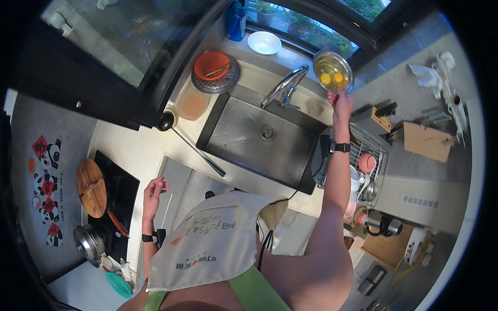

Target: The person adds water to a simmering tomato-based dish in a wok, then whisks eggs in a metal bowl with chopsticks and pours the beaten eggs into the wok. The person uses a small white bowl to fetch water from the sink and chopsticks to whisk the eggs.

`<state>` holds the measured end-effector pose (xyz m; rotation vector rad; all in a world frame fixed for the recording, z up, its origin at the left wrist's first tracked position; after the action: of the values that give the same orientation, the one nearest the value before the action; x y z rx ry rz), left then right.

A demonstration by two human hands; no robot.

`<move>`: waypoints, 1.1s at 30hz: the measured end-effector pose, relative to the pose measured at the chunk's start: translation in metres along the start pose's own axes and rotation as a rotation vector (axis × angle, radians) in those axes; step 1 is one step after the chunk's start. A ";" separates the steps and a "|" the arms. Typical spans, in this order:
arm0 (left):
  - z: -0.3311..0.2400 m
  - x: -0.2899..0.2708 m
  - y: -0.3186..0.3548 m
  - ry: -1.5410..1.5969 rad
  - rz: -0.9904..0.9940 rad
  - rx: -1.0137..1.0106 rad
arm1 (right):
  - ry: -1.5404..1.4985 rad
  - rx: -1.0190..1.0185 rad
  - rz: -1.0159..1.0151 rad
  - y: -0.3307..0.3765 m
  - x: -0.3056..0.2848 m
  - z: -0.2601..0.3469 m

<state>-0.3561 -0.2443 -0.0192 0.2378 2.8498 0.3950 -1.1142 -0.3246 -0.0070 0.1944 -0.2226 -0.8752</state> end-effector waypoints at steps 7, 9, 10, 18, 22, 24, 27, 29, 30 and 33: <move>-0.032 -0.008 0.003 -0.271 0.223 0.272 | 0.136 0.170 0.087 0.181 -0.039 -0.018; -0.031 -0.005 0.011 -0.205 0.318 0.310 | 0.126 0.204 0.076 0.247 -0.045 -0.047; -0.028 -0.001 0.017 -0.174 0.351 0.301 | 0.095 0.210 0.094 0.274 -0.044 -0.056; -0.016 0.016 0.045 -0.199 0.589 0.431 | 0.355 0.389 0.250 0.482 -0.009 -0.149; 0.003 0.046 0.062 -0.024 0.706 0.212 | 0.306 0.353 0.355 0.544 0.018 -0.179; 0.008 0.051 0.065 0.056 0.746 0.149 | 0.289 0.369 0.369 0.561 0.032 -0.187; 0.013 0.058 0.076 0.021 0.812 0.162 | 0.276 0.361 0.379 0.574 0.047 -0.192; 0.015 0.057 0.076 0.040 0.750 0.157 | 0.252 0.365 0.403 0.575 0.053 -0.192; 0.017 0.057 0.076 0.028 0.744 0.115 | 0.262 0.370 0.436 0.574 0.057 -0.191; 0.025 0.056 0.074 0.027 0.716 0.055 | 0.284 0.423 0.484 0.566 0.062 -0.189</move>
<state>-0.3936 -0.1570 -0.0339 1.2774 2.7101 0.4431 -0.6082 -0.0038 -0.0354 0.6275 -0.1757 -0.3047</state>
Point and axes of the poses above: each hand's wrist, its own y-axis away from the middle knuckle, its own x-axis out of the palm, z = x × y, the point moved 4 cm from there along -y, towards the middle knuckle, and after that the axes turned 6 degrees about x, right-handed, at the moved point
